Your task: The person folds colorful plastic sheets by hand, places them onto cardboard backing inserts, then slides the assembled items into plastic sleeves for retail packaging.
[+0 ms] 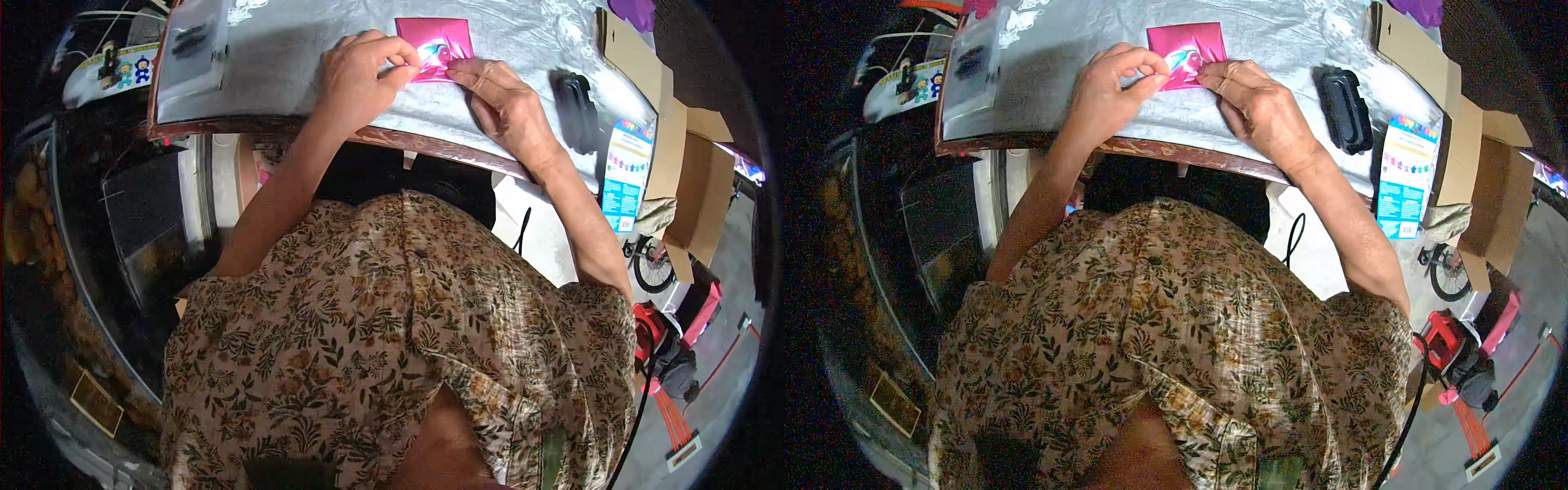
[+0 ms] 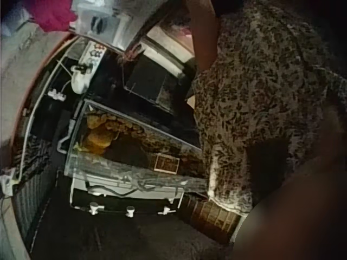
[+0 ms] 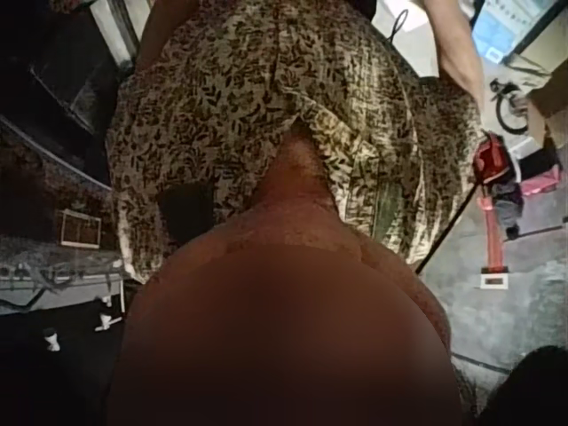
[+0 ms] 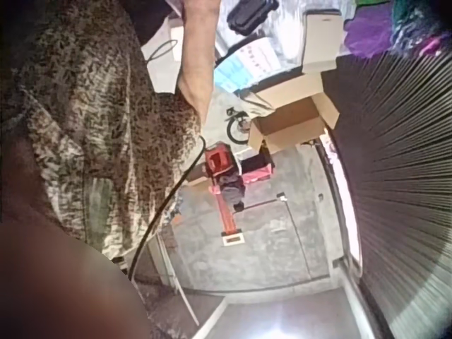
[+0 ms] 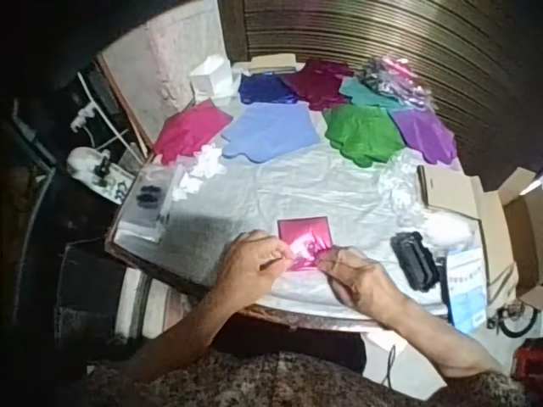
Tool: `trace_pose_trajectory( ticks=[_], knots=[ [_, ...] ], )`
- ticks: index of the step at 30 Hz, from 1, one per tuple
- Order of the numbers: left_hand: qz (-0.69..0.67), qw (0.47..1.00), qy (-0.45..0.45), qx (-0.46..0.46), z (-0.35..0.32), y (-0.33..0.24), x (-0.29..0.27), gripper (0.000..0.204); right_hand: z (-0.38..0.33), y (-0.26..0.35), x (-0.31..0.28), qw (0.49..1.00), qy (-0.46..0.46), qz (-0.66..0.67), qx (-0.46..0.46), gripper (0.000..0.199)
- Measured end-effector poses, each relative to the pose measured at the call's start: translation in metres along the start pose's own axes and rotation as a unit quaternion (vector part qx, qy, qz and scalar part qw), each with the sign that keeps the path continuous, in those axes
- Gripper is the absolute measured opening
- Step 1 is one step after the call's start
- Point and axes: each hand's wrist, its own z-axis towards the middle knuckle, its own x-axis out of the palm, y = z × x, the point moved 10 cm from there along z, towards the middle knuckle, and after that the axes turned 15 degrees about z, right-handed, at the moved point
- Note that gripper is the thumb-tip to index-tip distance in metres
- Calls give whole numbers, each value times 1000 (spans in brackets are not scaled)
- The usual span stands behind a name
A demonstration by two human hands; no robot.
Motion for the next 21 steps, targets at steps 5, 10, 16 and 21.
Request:
trace_pose_trajectory(
  ticks=[5, 10, 16, 21],
  knots=[
    [-29, 998, 29, 40, 5, -2, 2, 7, 5, -5, 0, 1000, 7, 6, -13, 36],
    [257, 914, -37, 310, 4, -72, -14, 10, 6, -11, 0, 1000, 10, 15, -16, 34],
    [486, 783, 65, 383, -1, -90, 32, 5, 12, -21, 0, 999, 1, 20, -42, 31],
    [430, 826, 39, 362, 22, -71, 24, 5, 16, -32, -3, 999, 4, 19, -32, 28]
  ],
)
